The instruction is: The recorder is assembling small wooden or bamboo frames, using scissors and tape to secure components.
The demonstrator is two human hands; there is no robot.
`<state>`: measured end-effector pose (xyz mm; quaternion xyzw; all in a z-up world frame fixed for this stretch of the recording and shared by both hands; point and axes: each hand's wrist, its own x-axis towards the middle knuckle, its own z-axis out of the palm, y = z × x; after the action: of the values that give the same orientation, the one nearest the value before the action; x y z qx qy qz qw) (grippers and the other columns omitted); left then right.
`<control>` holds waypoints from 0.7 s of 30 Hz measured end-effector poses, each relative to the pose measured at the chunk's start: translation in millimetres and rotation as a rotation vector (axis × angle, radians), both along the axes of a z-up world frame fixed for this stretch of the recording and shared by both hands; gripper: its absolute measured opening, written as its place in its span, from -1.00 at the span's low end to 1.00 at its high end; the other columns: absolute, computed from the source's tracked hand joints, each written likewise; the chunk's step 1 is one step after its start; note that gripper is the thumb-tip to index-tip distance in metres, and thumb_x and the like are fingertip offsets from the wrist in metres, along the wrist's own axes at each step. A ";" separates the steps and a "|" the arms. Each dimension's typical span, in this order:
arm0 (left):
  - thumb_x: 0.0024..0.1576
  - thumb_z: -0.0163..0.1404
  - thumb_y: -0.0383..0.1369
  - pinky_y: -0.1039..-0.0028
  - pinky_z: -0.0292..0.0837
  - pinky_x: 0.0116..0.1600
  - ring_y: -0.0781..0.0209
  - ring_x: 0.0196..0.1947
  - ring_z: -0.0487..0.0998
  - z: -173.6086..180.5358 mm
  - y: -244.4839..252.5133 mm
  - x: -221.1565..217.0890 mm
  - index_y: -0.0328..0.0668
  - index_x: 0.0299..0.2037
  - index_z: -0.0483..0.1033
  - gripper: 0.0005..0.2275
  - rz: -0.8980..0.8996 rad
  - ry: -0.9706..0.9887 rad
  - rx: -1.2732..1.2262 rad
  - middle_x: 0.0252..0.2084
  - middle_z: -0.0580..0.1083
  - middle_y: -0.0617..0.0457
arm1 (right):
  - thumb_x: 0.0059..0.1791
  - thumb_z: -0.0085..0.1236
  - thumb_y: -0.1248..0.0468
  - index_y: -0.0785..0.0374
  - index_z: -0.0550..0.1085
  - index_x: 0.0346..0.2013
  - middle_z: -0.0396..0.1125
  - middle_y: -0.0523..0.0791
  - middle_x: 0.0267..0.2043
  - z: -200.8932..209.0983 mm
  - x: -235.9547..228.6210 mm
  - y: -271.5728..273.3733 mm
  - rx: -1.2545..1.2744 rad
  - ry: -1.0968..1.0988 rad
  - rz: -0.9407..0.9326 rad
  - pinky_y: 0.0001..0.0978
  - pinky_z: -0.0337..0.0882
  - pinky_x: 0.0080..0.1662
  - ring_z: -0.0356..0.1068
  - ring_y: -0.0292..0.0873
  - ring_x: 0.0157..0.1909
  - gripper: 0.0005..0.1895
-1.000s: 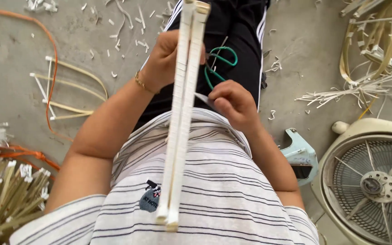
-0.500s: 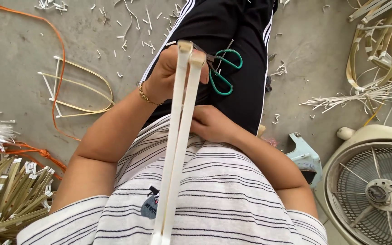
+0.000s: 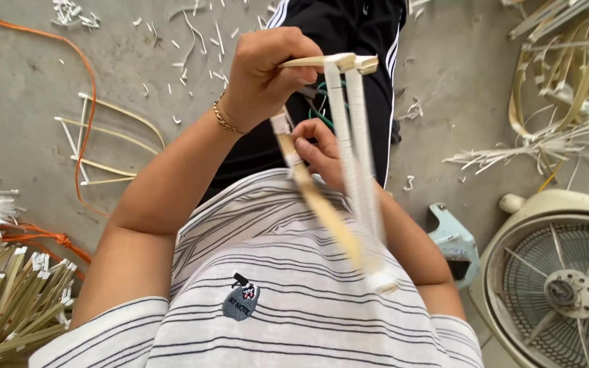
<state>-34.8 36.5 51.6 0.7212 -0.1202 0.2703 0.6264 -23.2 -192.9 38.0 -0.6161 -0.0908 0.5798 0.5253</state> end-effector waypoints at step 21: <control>0.39 -0.10 -0.15 0.33 0.34 -0.42 0.01 -0.56 0.49 -21.3 -35.2 -30.7 -0.33 -0.37 0.43 -0.61 0.086 0.613 0.175 -0.54 0.45 -0.10 | -0.19 0.36 -0.10 0.23 0.45 -0.53 0.37 -0.09 -0.47 74.0 26.6 30.2 -0.132 -1.224 0.616 -0.13 0.38 -0.35 0.41 -0.01 -0.40 -0.54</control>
<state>-65.5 1.4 30.3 0.8245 0.0816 0.0553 0.5572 3.4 -162.6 112.0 -0.8095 -0.5066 0.2547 0.1524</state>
